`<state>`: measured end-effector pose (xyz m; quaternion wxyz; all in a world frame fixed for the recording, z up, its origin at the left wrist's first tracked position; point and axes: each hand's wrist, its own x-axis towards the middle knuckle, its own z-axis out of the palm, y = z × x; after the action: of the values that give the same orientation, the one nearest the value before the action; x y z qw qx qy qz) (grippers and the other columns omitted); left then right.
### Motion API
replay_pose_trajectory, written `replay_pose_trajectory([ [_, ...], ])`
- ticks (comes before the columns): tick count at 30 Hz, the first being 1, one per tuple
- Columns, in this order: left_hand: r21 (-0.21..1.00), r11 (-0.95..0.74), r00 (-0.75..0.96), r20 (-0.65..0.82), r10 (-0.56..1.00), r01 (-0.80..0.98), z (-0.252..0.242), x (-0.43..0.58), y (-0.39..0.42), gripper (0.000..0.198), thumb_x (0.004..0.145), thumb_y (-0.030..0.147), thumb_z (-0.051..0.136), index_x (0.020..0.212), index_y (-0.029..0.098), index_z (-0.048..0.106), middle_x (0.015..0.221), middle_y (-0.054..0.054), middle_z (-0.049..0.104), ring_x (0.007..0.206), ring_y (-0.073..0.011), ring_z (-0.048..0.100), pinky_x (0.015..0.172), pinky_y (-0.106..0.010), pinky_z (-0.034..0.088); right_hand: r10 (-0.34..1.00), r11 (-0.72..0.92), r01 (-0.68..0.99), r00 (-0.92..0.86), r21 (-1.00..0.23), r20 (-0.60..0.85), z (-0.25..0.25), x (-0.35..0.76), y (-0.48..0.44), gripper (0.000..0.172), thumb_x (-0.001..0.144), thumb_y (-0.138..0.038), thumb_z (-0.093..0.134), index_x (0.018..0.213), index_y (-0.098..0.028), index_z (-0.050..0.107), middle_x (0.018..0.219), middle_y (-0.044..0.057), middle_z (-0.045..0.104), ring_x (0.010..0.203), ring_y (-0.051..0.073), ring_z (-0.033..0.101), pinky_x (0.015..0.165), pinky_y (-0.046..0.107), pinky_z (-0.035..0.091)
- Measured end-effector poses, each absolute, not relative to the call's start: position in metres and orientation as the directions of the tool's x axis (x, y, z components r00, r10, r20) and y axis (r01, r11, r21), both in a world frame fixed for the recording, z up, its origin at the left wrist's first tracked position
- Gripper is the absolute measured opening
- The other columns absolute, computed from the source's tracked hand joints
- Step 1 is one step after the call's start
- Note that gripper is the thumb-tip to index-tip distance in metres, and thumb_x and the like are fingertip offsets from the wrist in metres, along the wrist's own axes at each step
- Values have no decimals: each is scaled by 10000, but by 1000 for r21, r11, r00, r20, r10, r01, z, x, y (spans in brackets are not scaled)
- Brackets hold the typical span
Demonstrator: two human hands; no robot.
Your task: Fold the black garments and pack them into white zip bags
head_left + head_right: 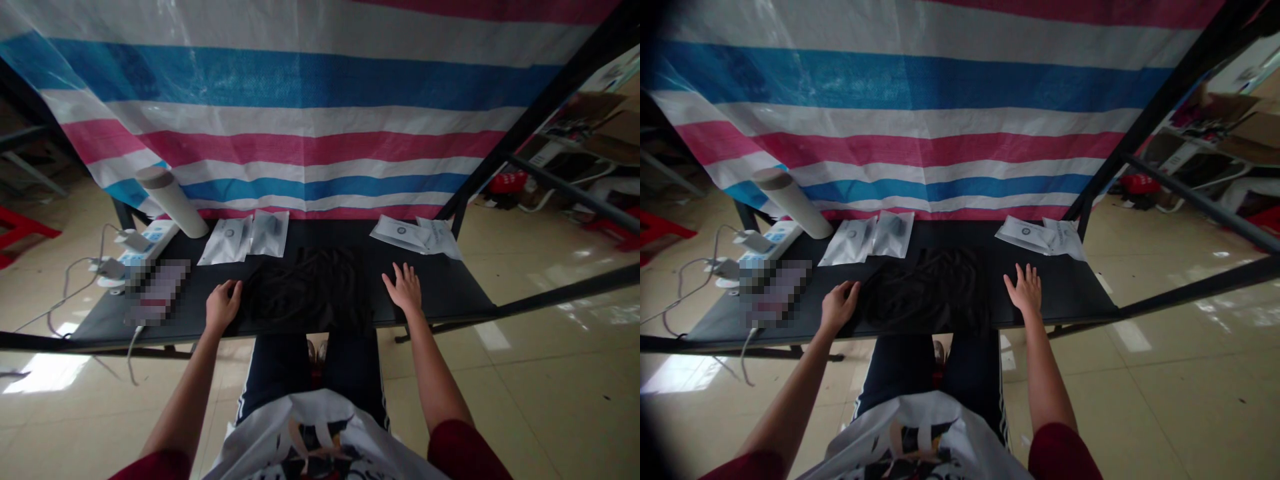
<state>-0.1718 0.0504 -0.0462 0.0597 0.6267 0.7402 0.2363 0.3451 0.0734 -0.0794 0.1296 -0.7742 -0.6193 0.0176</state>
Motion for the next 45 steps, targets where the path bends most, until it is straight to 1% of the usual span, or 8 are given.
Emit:
replay_pose_trajectory([
  [6, 521, 90, -218, 191, 957, 849, -46, -176, 49, 407, 917, 493, 387, 778, 192, 623, 639, -35, 596, 607, -174, 544, 573, -254, 335, 964, -208, 957, 236, -203, 121, -79, 346, 74, 697, 946, -611, 323, 1493, -182, 365, 1588, 156, 255, 1467, 354, 198, 1153, 517, 214],
  [11, 604, 100, -247, 166, 955, 791, -42, -175, 46, 395, 910, 500, 409, 780, 192, 620, 642, -26, 609, 589, -164, 540, 573, -253, 351, 966, -208, 958, 232, -196, 109, -79, 345, 74, 701, 946, -616, 315, 1495, -183, 365, 1589, 153, 252, 1468, 351, 194, 1157, 517, 205],
  [15, 576, 107, -246, 169, 954, 810, -42, -174, 46, 397, 909, 498, 408, 716, 195, 577, 604, -14, 571, 571, -155, 509, 561, -247, 331, 966, -210, 960, 234, -186, 113, -80, 346, 74, 714, 945, -628, 298, 1495, -178, 366, 1586, 156, 259, 1468, 352, 192, 1156, 511, 208],
  [20, 525, 99, -234, 197, 952, 845, -46, -176, 47, 397, 917, 483, 398, 715, 189, 573, 595, -14, 550, 574, -147, 493, 559, -241, 301, 967, -226, 965, 239, -132, 87, -81, 345, 75, 712, 953, -627, 273, 1510, -187, 333, 1594, 144, 244, 1472, 337, 187, 1159, 495, 204],
  [26, 546, 78, -239, 229, 944, 834, -50, -177, 49, 404, 918, 473, 400, 726, 182, 606, 614, -31, 584, 585, -156, 520, 566, -247, 313, 968, -245, 968, 247, -54, 37, -76, 343, 74, 710, 965, -618, 238, 1534, -194, 267, 1610, 133, 200, 1478, 315, 170, 1165, 472, 192],
  [32, 575, 82, -238, 202, 950, 814, -51, -180, 48, 432, 920, 491, 384, 804, 182, 662, 699, -64, 662, 658, -194, 595, 590, -260, 364, 970, -239, 969, 241, -54, 37, -76, 343, 74, 713, 965, -626, 229, 1535, -200, 267, 1607, 137, 210, 1480, 320, 168, 1169, 463, 193],
  [39, 579, 105, -252, 179, 951, 808, -53, -180, 50, 460, 925, 507, 368, 817, 178, 671, 707, -66, 670, 671, -201, 610, 599, -264, 382, 970, -237, 970, 239, -58, 37, -76, 344, 74, 712, 963, -629, 218, 1532, -204, 279, 1603, 139, 222, 1479, 320, 174, 1169, 465, 194],
  [45, 556, 100, -235, 177, 956, 825, -51, -179, 48, 451, 931, 502, 358, 801, 184, 649, 698, -63, 652, 677, -200, 601, 601, -265, 371, 971, -233, 971, 236, -50, 43, -77, 345, 74, 712, 965, -626, 214, 1532, -201, 277, 1605, 139, 213, 1478, 318, 176, 1167, 463, 195],
])
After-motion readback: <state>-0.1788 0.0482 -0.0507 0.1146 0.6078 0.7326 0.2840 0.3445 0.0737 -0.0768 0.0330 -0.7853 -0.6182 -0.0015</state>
